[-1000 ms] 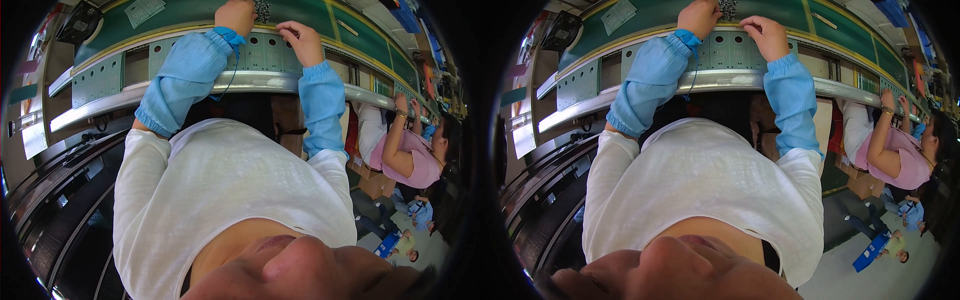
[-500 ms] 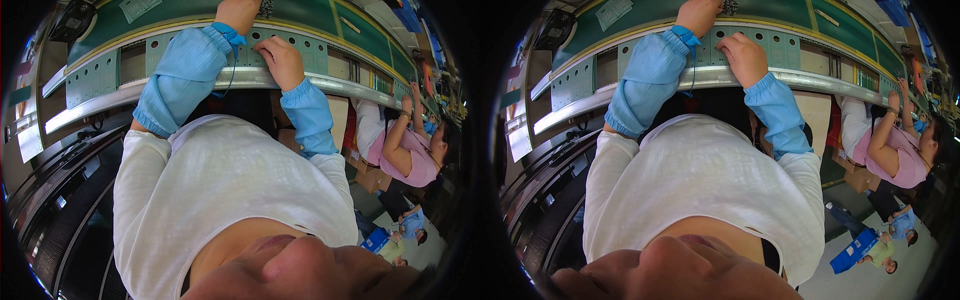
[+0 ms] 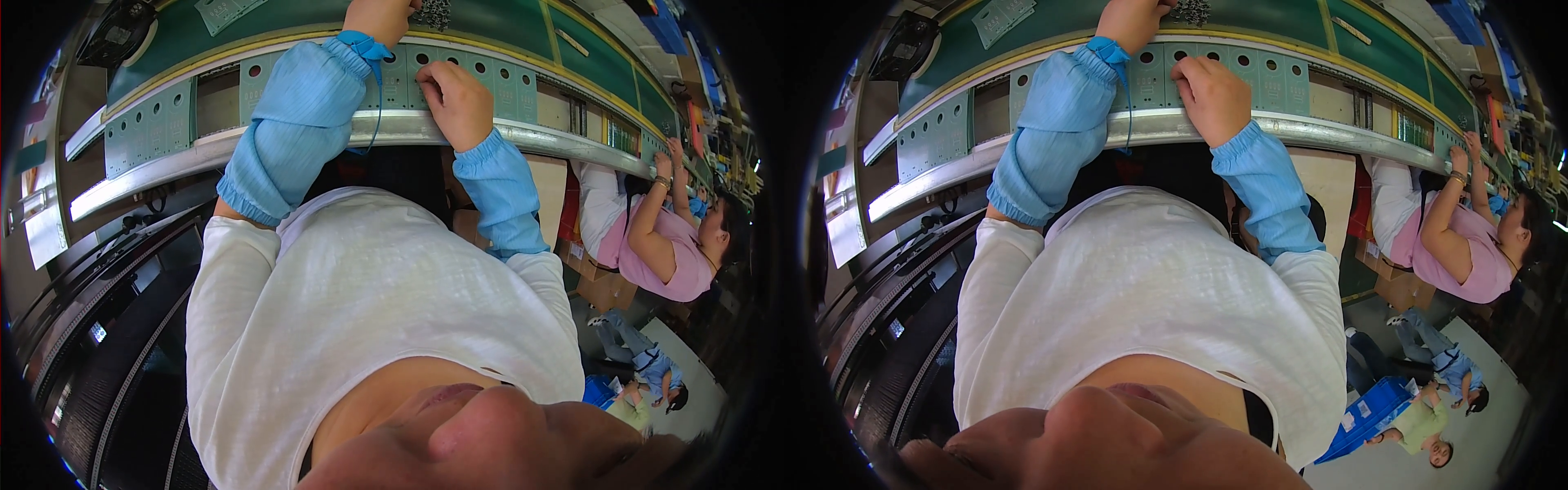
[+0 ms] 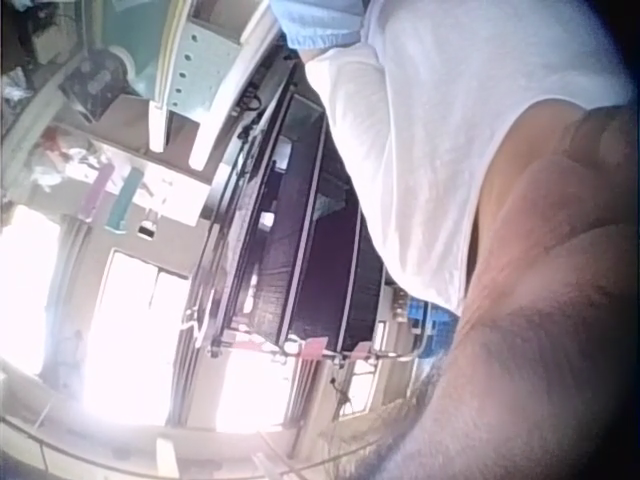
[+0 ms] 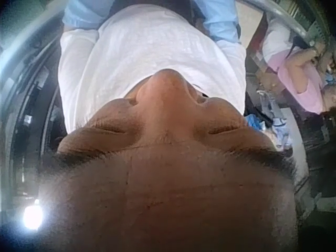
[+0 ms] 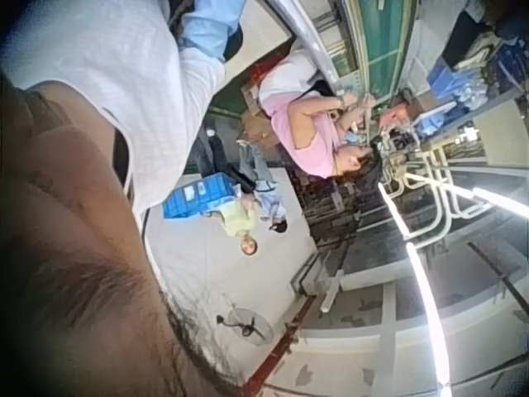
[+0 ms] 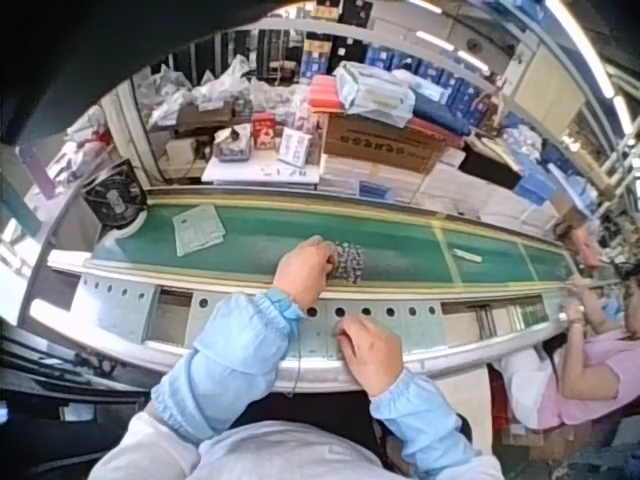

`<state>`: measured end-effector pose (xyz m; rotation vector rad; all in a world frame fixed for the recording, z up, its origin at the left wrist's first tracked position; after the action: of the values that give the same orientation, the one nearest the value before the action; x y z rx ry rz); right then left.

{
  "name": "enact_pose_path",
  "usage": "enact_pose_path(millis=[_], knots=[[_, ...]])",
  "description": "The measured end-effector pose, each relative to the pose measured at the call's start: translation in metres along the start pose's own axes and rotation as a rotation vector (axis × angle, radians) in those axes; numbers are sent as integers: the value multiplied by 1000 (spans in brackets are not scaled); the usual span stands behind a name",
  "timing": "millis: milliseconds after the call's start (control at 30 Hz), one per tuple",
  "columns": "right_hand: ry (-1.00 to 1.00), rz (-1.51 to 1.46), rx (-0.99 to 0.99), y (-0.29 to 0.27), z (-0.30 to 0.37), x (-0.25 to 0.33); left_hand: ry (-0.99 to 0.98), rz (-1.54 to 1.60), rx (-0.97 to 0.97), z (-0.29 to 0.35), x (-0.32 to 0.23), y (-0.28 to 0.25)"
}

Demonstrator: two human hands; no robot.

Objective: The person assembles electronic components by picking up small metal pins from a blue tote and inserting them into holes on a circuit board by hand.

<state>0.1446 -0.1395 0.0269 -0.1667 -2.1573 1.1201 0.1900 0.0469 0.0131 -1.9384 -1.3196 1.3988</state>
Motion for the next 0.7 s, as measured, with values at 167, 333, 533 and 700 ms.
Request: enact_pose_path(millis=[167, 333, 533, 700], knots=[[25, 12, -7, 2, 2, -2, 15, -23, 34, 0, -14, -5], [53, 2, -31, 4, 1, -3, 194, -76, -63, 5, -11, 3], [59, 9, -34, 4, 5, -1, 74, -115, -63, -1, -4, 15], [88, 11, -37, 3, 3, 0, 24, 8, -95, 1, -6, 8]])
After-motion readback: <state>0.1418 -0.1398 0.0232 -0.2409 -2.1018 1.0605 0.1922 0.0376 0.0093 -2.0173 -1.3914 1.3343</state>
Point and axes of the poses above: each hand's wrist, its own z-axis away from the middle knuckle, its own y-axis out of the palm, x = y × z, the point moved 4 cm from there along -z, towards the middle knuckle, and after that the axes turned 7 degrees about -z, right-handed, at the moved point
